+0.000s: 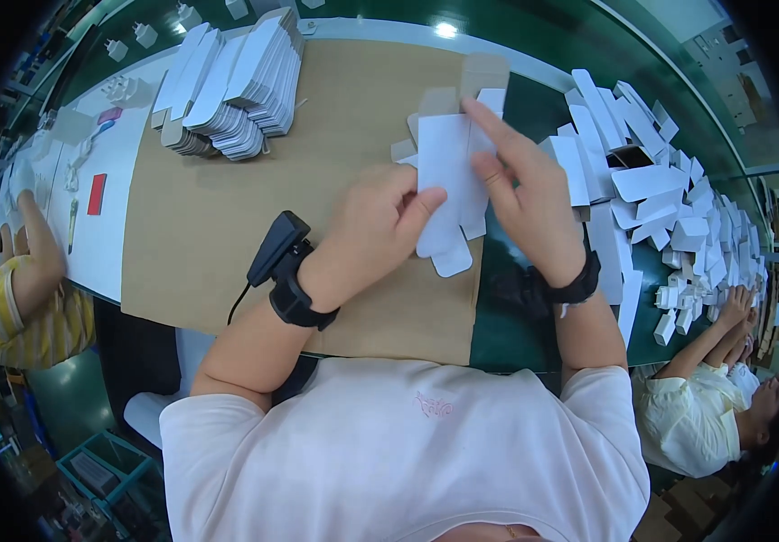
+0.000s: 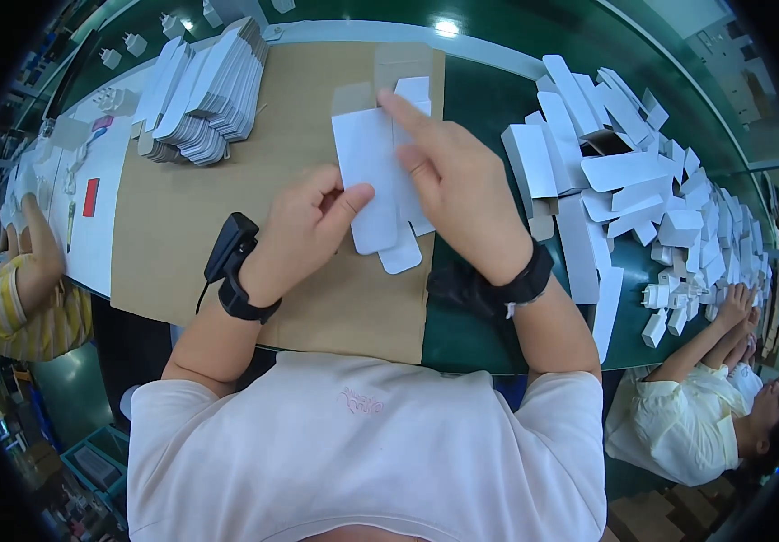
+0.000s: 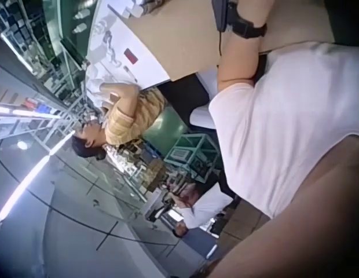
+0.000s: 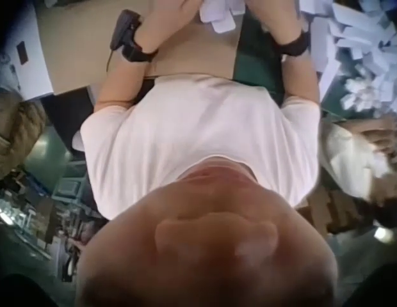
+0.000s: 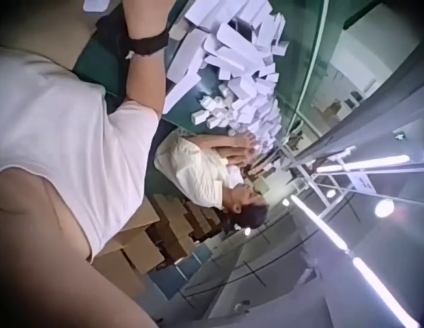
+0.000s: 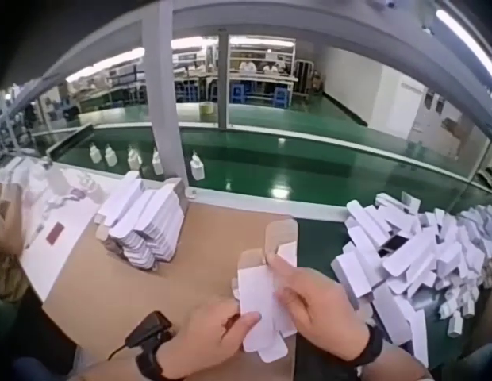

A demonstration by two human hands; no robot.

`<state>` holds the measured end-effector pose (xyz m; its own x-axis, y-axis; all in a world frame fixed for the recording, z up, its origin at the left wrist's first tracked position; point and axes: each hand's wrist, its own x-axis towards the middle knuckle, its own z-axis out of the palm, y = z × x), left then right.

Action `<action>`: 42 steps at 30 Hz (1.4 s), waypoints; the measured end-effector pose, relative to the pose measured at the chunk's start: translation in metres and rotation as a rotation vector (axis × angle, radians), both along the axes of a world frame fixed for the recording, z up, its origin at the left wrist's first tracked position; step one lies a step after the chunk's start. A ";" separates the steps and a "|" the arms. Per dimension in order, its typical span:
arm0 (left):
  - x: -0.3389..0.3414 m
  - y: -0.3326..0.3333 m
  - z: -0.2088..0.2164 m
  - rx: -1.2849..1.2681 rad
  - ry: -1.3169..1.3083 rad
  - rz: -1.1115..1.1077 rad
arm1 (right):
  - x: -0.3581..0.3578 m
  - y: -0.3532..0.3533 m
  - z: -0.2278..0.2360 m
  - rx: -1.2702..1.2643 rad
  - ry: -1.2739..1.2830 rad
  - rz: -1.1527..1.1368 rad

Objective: The person folds flat cardboard templates into boxes by hand and places them onto a pile before removing a rubber band from a new bundle of templates.

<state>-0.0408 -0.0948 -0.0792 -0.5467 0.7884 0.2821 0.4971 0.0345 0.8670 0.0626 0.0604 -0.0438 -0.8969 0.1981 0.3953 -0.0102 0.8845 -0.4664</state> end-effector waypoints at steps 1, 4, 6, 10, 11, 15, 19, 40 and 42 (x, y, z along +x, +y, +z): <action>0.002 0.000 0.001 0.001 0.000 -0.003 | 0.000 -0.005 0.001 0.001 0.000 -0.003; 0.003 -0.001 0.002 0.078 0.317 0.054 | 0.000 -0.013 0.002 -0.180 0.005 -0.107; 0.004 -0.001 -0.004 0.238 0.052 -0.117 | 0.001 -0.012 0.000 -0.568 0.012 -0.068; 0.012 0.001 -0.014 0.231 -0.444 -0.257 | 0.008 -0.014 0.007 -0.395 -0.145 -0.059; 0.012 0.002 -0.011 0.231 -0.445 -0.262 | 0.008 -0.015 0.004 -0.394 -0.144 -0.064; 0.009 0.004 -0.007 0.307 -0.522 -0.360 | -0.003 -0.031 -0.008 -0.673 0.379 -0.042; 0.004 0.000 -0.008 0.156 -0.583 -0.346 | -0.002 -0.035 -0.010 -1.135 0.220 0.005; 0.004 -0.001 -0.001 0.083 -0.464 -0.343 | 0.004 -0.002 -0.001 -0.914 -0.008 0.089; 0.003 0.000 0.000 0.084 -0.483 -0.344 | 0.004 0.003 -0.004 -0.941 -0.042 0.115</action>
